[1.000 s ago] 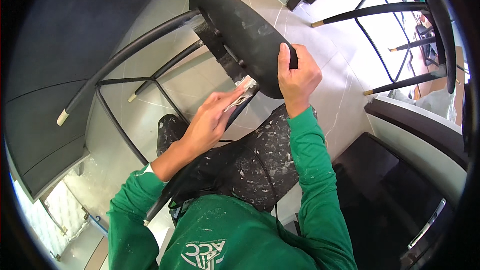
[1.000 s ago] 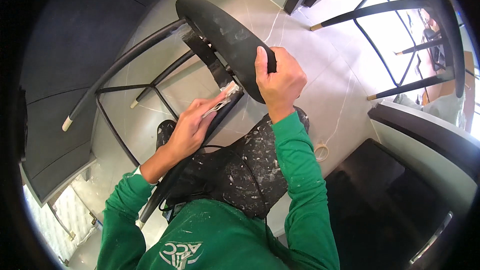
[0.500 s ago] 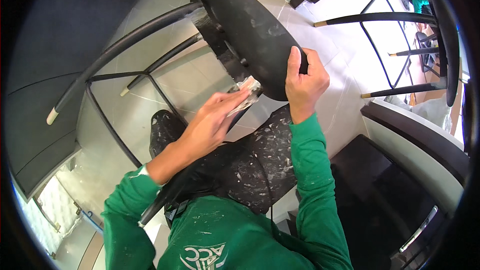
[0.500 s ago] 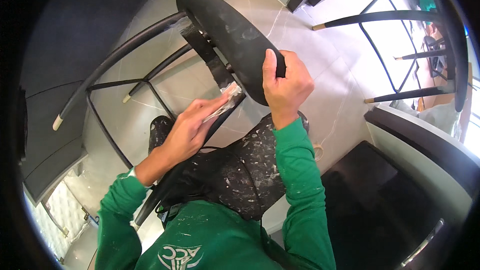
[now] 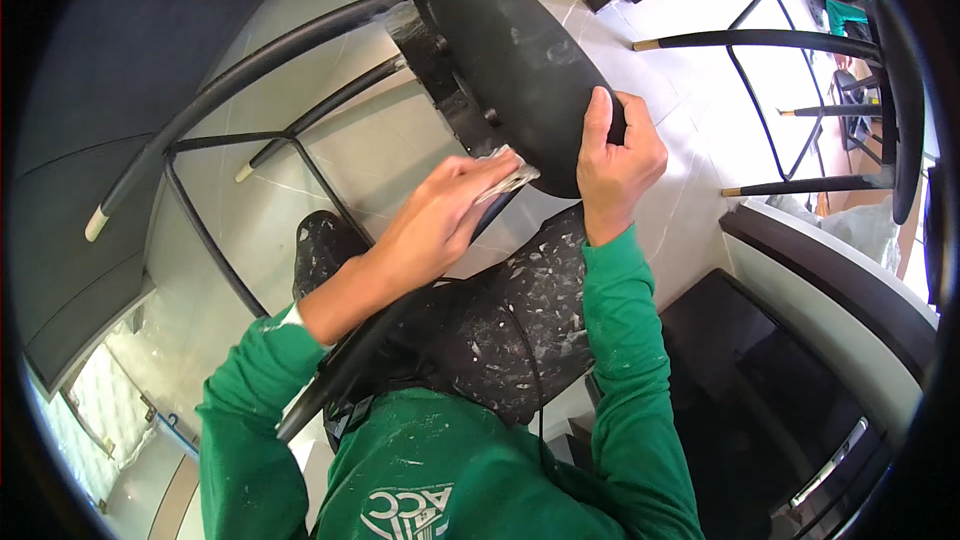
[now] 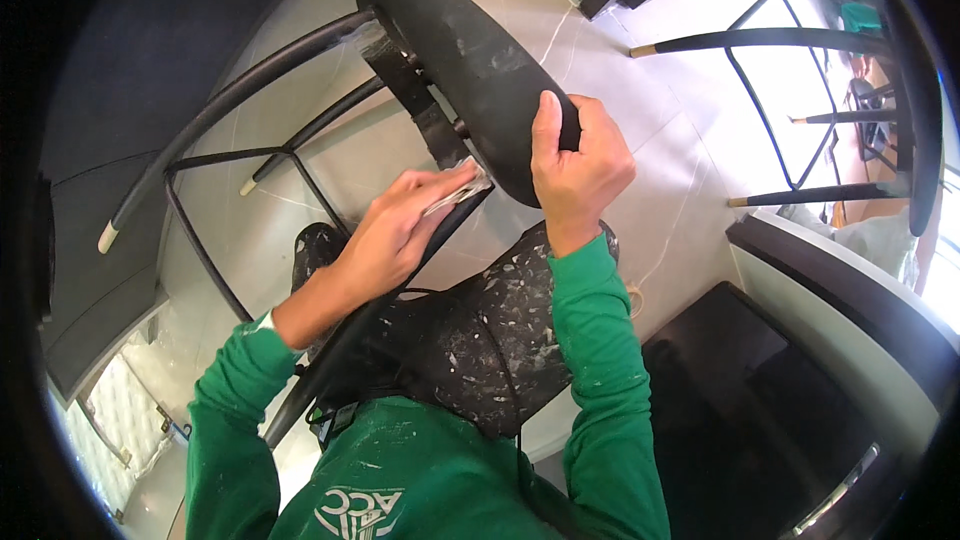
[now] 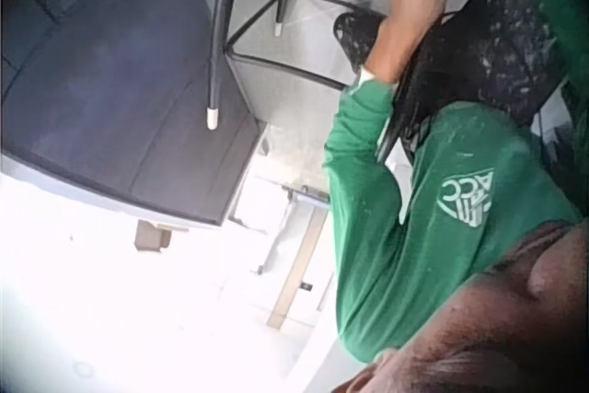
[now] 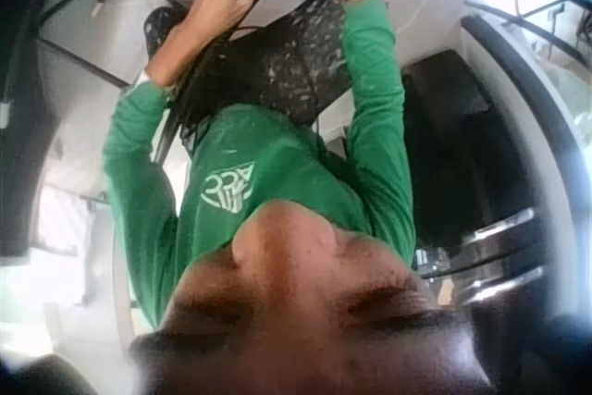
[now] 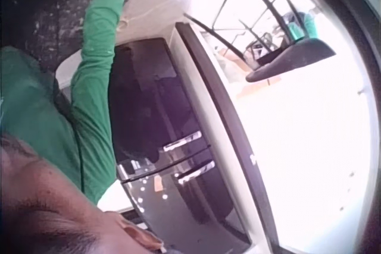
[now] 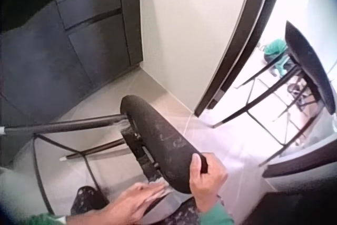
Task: The person sands the leg and underside of a black stool using a piece of sandpaper, rubbing it back and forth over various sections of the frame.
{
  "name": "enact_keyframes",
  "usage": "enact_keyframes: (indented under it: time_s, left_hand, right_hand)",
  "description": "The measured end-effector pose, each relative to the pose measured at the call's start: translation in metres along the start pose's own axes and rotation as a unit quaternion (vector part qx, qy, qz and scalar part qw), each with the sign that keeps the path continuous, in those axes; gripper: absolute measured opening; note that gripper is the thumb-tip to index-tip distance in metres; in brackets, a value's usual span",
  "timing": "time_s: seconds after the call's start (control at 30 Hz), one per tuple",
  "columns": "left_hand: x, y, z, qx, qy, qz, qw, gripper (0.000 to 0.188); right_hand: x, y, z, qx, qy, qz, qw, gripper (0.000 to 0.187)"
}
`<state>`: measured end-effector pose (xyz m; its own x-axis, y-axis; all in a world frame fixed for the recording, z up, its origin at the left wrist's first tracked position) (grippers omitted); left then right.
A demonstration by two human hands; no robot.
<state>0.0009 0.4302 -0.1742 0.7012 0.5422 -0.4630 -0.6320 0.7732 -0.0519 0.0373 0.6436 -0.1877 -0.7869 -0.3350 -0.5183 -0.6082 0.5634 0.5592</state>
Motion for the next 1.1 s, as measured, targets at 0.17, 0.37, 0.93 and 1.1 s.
enact_keyframes:
  time_s: [0.17, 0.37, 0.93, 1.1]
  left_hand:
    - [-0.010, -0.028, 0.008, -0.001, -0.022, -0.030, 0.999, 0.053]
    - [0.002, -0.002, 0.004, -0.011, -0.010, -0.009, 1.000, 0.054]
    - [-0.045, -0.051, -0.004, -0.161, -0.115, 0.099, 0.975, 0.038]
    - [-0.035, -0.038, -0.027, -0.200, -0.328, 0.171, 0.907, 0.041]
  right_hand:
    - [-0.003, 0.002, 0.006, 0.002, -0.001, 0.011, 1.000, 0.022]
    - [-0.003, 0.003, 0.002, 0.017, -0.004, -0.008, 1.000, 0.023]
    - [-0.004, 0.001, 0.001, 0.018, 0.011, -0.001, 1.000, 0.024]
    - [-0.001, 0.000, 0.003, 0.007, 0.015, -0.002, 1.000, 0.023]
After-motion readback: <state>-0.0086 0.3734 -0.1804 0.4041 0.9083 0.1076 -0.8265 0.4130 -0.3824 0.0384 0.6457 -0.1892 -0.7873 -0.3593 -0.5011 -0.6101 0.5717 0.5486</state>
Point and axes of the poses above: each hand's wrist, its own y-axis towards the middle knuckle, its own x-axis out of the palm, z = x × y, the point moved 4 cm from there along y, towards the middle knuckle, and after that the axes turned 4 degrees about -x, right-handed, at the moved point
